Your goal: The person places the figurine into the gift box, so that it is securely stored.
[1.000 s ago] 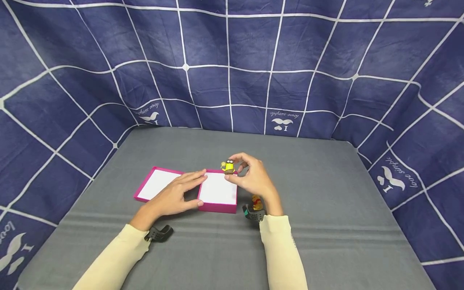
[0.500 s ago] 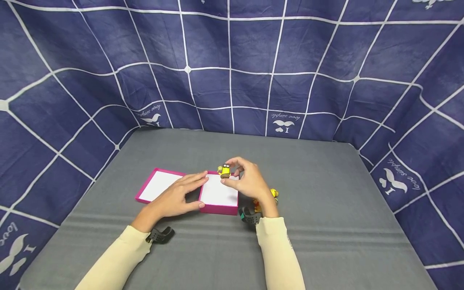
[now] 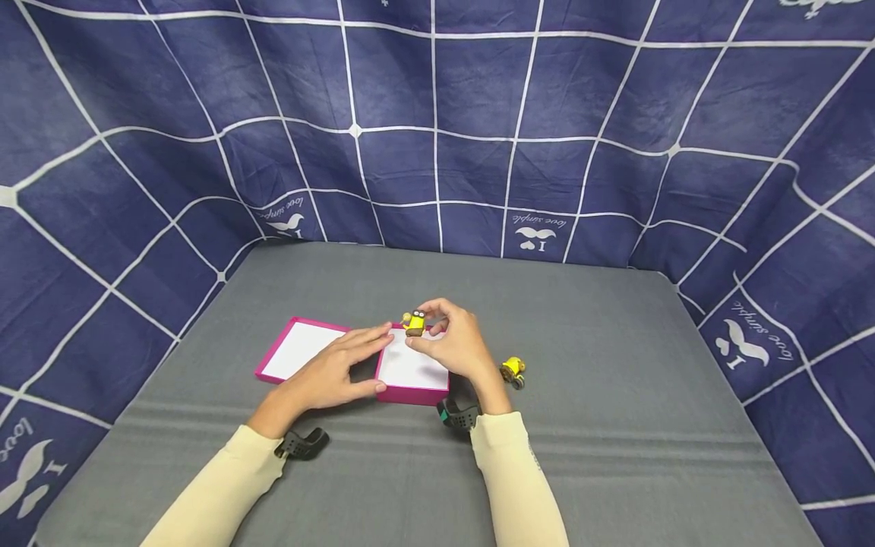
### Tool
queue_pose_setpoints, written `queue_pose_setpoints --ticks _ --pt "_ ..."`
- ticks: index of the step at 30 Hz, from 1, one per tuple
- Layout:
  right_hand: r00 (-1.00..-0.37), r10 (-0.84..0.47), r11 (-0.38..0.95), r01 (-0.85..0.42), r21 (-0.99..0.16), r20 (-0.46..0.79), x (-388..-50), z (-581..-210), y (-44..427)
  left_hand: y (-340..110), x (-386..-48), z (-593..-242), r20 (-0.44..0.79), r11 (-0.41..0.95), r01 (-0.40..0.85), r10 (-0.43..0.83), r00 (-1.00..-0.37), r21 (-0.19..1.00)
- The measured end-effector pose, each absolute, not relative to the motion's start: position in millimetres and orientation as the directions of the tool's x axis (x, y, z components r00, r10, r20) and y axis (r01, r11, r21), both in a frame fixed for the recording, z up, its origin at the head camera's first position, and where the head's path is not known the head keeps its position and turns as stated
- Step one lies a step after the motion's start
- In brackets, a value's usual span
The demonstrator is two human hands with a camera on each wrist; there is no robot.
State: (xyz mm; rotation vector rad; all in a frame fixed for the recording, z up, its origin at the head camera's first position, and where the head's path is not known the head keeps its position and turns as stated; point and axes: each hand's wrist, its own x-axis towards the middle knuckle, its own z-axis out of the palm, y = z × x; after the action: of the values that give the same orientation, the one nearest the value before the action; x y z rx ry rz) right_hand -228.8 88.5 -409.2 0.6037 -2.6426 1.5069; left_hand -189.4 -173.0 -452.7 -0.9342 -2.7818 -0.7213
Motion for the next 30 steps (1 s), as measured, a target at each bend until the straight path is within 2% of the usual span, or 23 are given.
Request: queue_pose_setpoints --ticks 14,22,30 --pt "-0.924 -0.322 0.497 -0.351 -0.794 0.207 -223.9 -411.5 74.6 -174.3 -190.2 -454.2 0.274 0.684 0.617 0.554 -0.786 0.388" --pt "-0.924 -0.319 0.592 -0.368 -0.717 0.212 -224.1 -418.3 70.3 -174.5 -189.4 -453.2 0.276 0.672 0.631 0.569 -0.775 0.386" --pt "-0.912 -0.354 0.620 -0.395 -0.678 0.208 -224.2 -419.8 65.4 -173.7 -188.0 -454.0 0.264 0.685 0.620 0.562 -0.784 0.383"
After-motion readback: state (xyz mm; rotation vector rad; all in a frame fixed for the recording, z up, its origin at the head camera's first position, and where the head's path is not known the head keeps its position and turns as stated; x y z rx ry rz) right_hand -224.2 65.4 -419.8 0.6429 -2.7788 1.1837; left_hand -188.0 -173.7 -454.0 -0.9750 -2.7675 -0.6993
